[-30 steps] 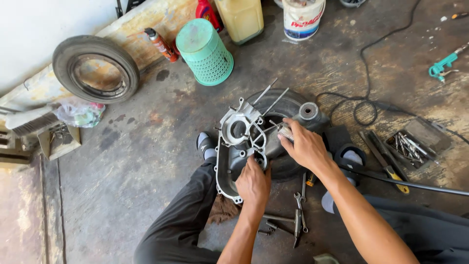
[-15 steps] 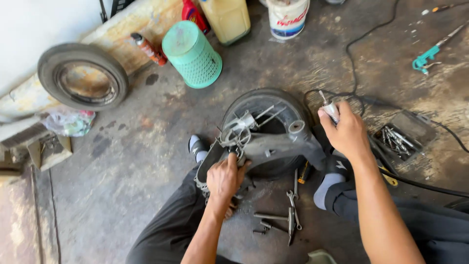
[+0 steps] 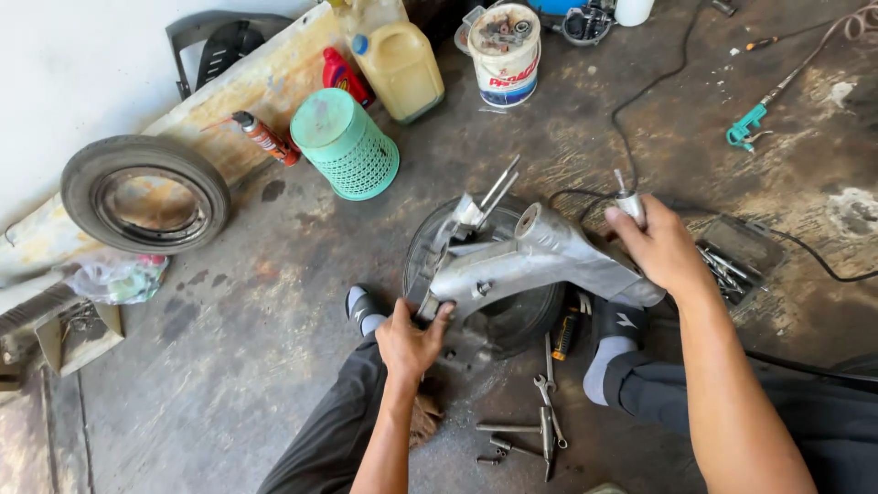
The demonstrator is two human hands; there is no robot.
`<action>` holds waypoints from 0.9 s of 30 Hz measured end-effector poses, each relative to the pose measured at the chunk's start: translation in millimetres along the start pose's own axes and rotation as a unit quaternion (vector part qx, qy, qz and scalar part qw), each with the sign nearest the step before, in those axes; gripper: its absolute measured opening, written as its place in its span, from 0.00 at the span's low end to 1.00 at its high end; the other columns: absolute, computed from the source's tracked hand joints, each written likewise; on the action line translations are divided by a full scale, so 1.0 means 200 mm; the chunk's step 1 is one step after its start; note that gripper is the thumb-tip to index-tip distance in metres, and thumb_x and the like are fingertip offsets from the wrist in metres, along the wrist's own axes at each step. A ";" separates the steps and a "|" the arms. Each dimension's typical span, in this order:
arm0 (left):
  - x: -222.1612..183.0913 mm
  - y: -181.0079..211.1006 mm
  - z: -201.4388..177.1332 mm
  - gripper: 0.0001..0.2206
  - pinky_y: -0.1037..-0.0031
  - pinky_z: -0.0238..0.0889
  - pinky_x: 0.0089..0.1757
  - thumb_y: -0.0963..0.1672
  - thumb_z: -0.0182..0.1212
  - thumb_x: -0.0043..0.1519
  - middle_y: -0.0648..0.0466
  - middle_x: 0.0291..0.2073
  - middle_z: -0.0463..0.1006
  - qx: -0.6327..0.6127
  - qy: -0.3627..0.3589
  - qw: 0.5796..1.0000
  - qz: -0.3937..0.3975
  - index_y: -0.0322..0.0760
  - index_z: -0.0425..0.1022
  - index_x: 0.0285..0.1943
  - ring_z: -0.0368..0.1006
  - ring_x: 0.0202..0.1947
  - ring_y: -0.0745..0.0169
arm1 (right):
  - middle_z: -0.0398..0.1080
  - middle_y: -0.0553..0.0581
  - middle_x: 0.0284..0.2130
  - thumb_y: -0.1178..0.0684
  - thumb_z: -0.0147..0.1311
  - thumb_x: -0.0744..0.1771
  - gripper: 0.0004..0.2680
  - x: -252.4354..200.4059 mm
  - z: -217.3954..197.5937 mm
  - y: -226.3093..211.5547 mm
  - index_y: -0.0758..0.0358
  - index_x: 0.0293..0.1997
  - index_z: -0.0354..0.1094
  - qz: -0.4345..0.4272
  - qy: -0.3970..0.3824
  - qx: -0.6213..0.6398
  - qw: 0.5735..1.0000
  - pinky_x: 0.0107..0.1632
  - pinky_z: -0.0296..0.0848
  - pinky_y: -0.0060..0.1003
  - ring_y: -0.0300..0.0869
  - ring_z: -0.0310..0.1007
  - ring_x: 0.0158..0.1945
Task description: Cleaning and inspecting the internal components of a motorcycle engine casing using a small pick tool.
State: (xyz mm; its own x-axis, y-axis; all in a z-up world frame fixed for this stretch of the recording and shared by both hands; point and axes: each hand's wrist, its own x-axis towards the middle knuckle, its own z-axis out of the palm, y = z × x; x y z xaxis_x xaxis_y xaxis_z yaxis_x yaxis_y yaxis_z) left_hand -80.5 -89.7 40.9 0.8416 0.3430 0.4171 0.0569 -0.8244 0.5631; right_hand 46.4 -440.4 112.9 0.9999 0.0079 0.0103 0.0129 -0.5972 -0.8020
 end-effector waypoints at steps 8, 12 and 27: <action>0.29 -0.08 0.10 0.25 0.57 0.66 0.26 0.56 0.77 0.47 0.41 0.15 0.71 -0.027 0.024 0.996 0.087 0.38 0.69 0.33 0.74 0.20 0.35 | 0.72 0.72 0.29 0.47 0.58 0.70 0.11 -0.04 0.10 0.02 0.68 0.41 0.71 0.002 0.024 0.036 0.999 0.44 0.69 0.53 0.62 0.75 0.39; 0.26 -0.21 0.18 0.26 0.57 0.67 0.28 0.59 0.73 0.50 0.41 0.16 0.73 0.029 -0.043 0.998 0.047 0.40 0.71 0.36 0.76 0.22 0.36 | 0.72 0.74 0.30 0.46 0.56 0.70 0.12 -0.07 0.16 0.01 0.67 0.44 0.71 0.043 0.001 0.033 0.999 0.45 0.70 0.55 0.66 0.75 0.42; 0.49 -0.08 -0.25 0.22 0.46 0.65 0.55 0.55 0.55 0.62 0.36 0.48 0.81 0.060 -0.397 0.911 -0.095 0.45 0.74 0.61 0.74 0.53 0.28 | 0.77 0.67 0.37 0.39 0.52 0.69 0.16 0.00 0.24 -0.24 0.64 0.42 0.75 0.103 -0.108 -0.008 0.989 0.51 0.69 0.54 0.58 0.75 0.51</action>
State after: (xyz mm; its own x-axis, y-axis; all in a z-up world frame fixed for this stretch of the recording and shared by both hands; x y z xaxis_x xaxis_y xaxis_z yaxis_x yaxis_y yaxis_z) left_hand -24.5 -21.2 108.8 0.9308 0.0909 -0.3539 0.2609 -0.8435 0.4696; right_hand 45.8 -373.1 123.7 0.9583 0.0549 -0.2804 -0.1883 -0.6168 -0.7643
